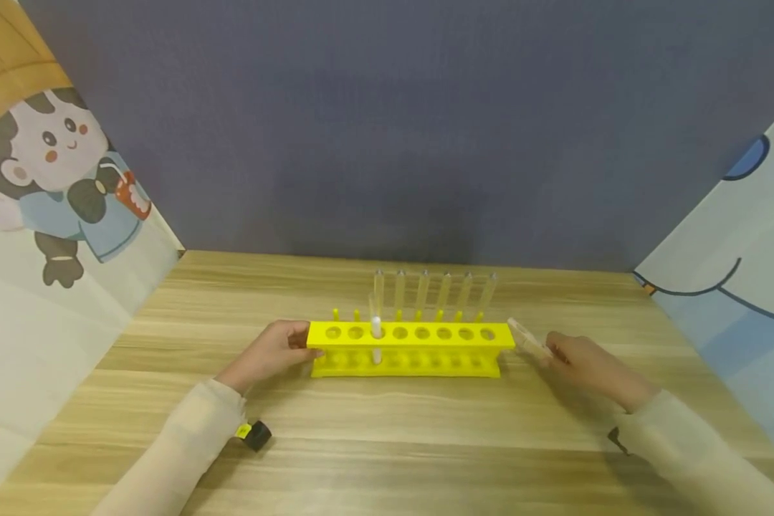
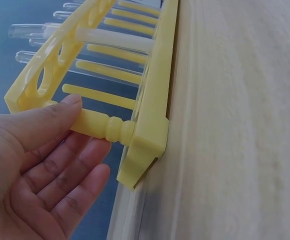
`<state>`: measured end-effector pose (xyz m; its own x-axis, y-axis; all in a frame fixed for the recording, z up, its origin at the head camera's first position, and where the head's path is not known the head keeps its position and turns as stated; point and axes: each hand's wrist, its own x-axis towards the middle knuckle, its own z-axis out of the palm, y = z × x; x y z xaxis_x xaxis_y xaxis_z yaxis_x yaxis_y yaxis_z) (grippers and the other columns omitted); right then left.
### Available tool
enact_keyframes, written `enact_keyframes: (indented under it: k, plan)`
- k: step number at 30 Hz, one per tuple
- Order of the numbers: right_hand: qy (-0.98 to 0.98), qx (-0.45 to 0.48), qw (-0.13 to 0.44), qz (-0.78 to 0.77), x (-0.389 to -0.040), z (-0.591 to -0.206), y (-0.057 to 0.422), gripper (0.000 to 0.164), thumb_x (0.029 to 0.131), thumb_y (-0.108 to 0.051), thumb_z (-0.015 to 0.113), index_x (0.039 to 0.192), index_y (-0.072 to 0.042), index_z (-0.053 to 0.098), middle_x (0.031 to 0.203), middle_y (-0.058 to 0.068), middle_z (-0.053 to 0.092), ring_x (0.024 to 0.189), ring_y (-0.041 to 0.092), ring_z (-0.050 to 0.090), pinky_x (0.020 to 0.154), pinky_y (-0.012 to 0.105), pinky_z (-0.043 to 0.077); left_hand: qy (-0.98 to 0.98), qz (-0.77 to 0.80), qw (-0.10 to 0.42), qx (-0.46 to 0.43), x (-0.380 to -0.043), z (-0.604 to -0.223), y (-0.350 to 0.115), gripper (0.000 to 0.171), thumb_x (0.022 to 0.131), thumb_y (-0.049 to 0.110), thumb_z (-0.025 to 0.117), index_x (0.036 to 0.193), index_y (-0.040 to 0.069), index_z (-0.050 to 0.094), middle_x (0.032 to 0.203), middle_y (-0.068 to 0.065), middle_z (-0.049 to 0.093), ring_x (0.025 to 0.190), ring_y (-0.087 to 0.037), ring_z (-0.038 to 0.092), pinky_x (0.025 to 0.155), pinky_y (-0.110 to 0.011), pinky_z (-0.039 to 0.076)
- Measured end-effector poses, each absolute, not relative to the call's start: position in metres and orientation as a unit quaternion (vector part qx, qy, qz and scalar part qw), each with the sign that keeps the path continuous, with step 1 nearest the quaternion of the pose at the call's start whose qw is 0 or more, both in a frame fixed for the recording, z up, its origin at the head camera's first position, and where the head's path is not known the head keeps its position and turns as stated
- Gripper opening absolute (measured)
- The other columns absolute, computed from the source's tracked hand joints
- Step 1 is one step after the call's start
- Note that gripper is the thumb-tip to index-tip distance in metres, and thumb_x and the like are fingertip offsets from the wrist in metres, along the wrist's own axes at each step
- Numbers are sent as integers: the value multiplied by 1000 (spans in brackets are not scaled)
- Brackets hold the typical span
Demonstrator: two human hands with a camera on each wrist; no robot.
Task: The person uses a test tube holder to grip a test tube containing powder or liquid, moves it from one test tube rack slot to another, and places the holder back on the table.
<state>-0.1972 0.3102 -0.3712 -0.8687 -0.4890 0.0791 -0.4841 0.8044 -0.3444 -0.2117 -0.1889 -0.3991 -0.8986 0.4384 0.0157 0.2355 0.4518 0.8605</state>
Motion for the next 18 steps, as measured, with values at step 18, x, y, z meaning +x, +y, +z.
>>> enact_keyframes:
  k: [18]
  plan:
    - [938,-269,-87,-203,-186,-359,310,10,95,-4,52,102,-3,45,62,-7,34,50,-2,25,40,20,29,835,495,108,213,-212,-400,-188,24,86,8,67,110,3,63,110,-11,67,96,-19,64,78,-24,53]
